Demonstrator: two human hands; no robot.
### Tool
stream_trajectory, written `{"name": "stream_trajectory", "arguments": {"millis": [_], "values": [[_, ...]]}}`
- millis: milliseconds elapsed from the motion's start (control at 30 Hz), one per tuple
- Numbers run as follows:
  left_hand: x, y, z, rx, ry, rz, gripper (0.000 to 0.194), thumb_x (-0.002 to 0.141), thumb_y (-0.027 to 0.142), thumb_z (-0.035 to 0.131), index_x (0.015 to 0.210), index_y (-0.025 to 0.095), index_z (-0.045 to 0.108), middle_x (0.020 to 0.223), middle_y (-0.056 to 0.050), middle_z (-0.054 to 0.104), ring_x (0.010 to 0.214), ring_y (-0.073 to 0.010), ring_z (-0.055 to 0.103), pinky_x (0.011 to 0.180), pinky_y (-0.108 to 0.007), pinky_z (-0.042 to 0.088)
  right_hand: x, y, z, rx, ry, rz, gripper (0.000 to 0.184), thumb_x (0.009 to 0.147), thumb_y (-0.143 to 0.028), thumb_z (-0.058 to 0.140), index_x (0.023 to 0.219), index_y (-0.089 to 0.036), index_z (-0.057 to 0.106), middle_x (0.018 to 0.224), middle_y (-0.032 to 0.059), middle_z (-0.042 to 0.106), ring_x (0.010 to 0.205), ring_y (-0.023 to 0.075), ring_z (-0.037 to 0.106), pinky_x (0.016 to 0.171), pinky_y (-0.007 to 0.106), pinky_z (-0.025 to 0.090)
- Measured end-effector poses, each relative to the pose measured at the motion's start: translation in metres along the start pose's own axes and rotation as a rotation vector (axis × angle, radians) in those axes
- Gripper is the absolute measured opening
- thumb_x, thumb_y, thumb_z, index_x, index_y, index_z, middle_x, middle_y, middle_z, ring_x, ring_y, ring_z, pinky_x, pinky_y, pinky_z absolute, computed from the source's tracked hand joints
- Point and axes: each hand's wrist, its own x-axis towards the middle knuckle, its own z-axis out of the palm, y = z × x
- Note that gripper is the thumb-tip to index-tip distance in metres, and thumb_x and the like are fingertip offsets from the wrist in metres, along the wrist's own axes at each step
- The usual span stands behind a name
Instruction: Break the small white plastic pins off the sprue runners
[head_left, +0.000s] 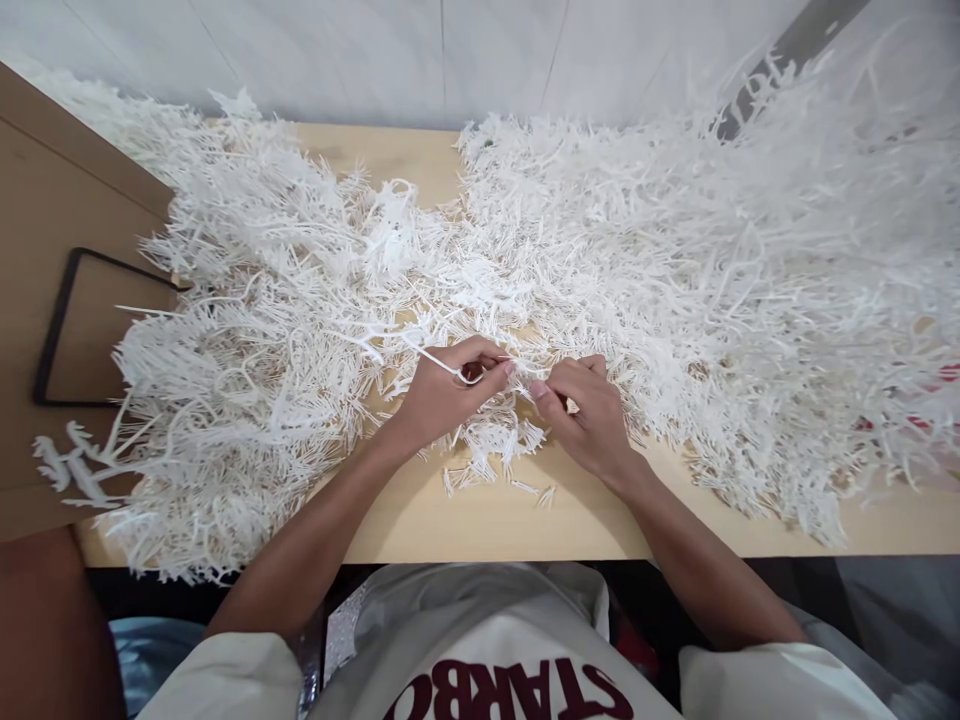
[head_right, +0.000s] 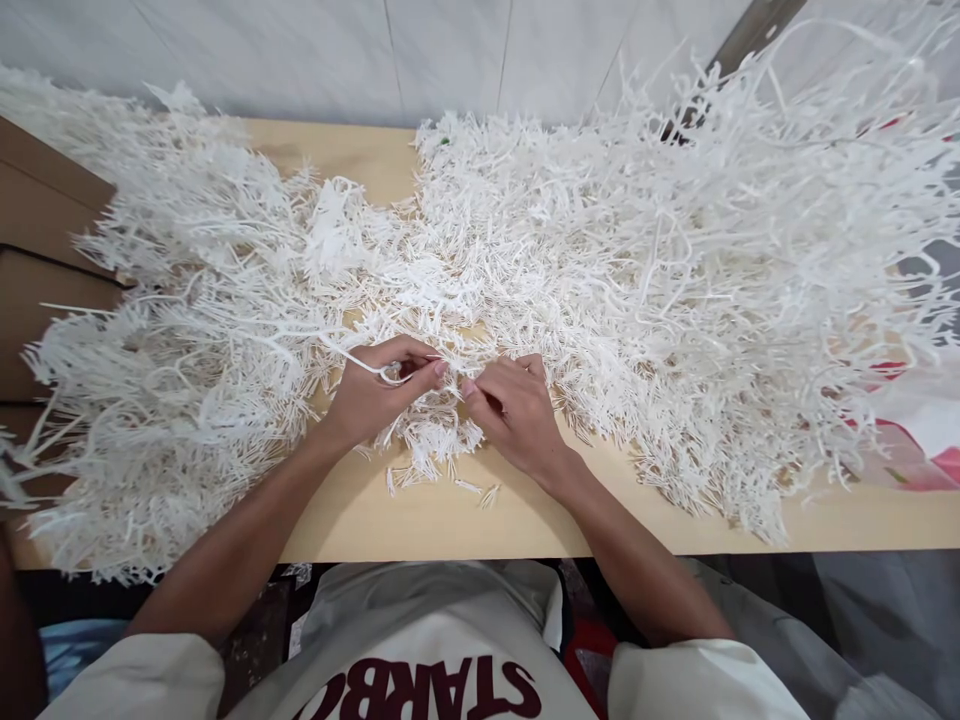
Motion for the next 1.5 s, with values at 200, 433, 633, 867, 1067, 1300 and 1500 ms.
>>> {"name": "stream_trajectory", "arguments": {"millis": [200, 433, 633, 867, 1067, 1300, 1500], "values": [[0.0, -0.002, 0.003, -0.013, 0.086, -0.032, 0.012, 0.081, 0.027, 0.061, 0.074, 0.017, 0.062, 0.063, 0.003, 0.064, 0.053, -0.0052, 0.052, 0.051, -0.018, 0.041, -0.009, -0.008, 0.007, 0.024, -0.045, -0.238, 0.029, 0.082, -0.01, 0.048, 0.059, -0.02, 0.033, 0.055, -0.0059, 0.029, 0.055, 0.0093, 0.028, 0.065, 0.031, 0.027], [0.018, -0.014, -0.023, -0.166, 0.417, -0.089, 0.02, 0.079, 0.036, 0.066, 0.077, 0.018, 0.058, 0.06, 0.004, 0.062, 0.054, -0.0059, 0.056, 0.053, -0.018, 0.043, -0.014, -0.019, 0.014, -0.047, 0.011, -0.524, 0.031, 0.08, -0.018, 0.059, 0.06, -0.02, 0.036, 0.053, -0.0067, 0.039, 0.055, 0.0081, 0.036, 0.065, 0.031, 0.032], [0.007, 0.001, -0.012, -0.262, 0.072, -0.081, 0.018, 0.079, 0.034, 0.067, 0.081, 0.017, 0.064, 0.061, 0.002, 0.063, 0.055, -0.0061, 0.057, 0.054, -0.019, 0.045, -0.004, 0.005, 0.0, -0.115, 0.198, -0.174, 0.038, 0.082, -0.016, 0.058, 0.056, -0.019, 0.03, 0.05, -0.0062, 0.033, 0.052, 0.0078, 0.03, 0.063, 0.031, 0.028], [0.005, 0.004, -0.01, -0.368, 0.032, -0.13, 0.015, 0.08, 0.032, 0.066, 0.081, 0.018, 0.064, 0.058, 0.003, 0.062, 0.054, -0.006, 0.057, 0.055, -0.019, 0.045, 0.002, 0.005, -0.001, -0.111, 0.277, 0.055, 0.04, 0.082, -0.026, 0.062, 0.057, -0.02, 0.032, 0.052, -0.0062, 0.037, 0.053, 0.0084, 0.038, 0.065, 0.032, 0.031], [0.004, 0.003, -0.008, -0.337, -0.121, -0.126, 0.02, 0.081, 0.037, 0.064, 0.083, 0.017, 0.065, 0.063, 0.001, 0.063, 0.058, -0.0078, 0.058, 0.056, -0.021, 0.047, 0.004, 0.005, -0.001, 0.113, 0.074, 0.155, 0.016, 0.088, -0.034, 0.055, 0.1, -0.024, 0.058, 0.09, 0.002, 0.065, 0.082, 0.0152, 0.06, 0.076, 0.033, 0.044], [0.002, 0.004, -0.007, -0.225, -0.188, -0.101, 0.016, 0.082, 0.034, 0.063, 0.084, 0.018, 0.065, 0.067, 0.001, 0.065, 0.061, -0.0069, 0.059, 0.056, -0.018, 0.046, 0.003, 0.006, -0.002, 0.116, 0.063, -0.007, 0.002, 0.087, -0.021, 0.056, 0.087, -0.022, 0.057, 0.084, 0.0012, 0.065, 0.081, 0.0139, 0.06, 0.073, 0.03, 0.045], [-0.001, 0.003, 0.0, -0.008, -0.099, 0.014, 0.01, 0.082, 0.027, 0.06, 0.082, 0.018, 0.063, 0.061, 0.004, 0.061, 0.055, -0.0053, 0.05, 0.054, -0.018, 0.04, 0.003, 0.004, 0.0, 0.094, -0.003, 0.015, 0.014, 0.089, -0.025, 0.051, 0.076, -0.021, 0.051, 0.069, -0.0012, 0.055, 0.064, 0.0116, 0.051, 0.063, 0.027, 0.04]]}}
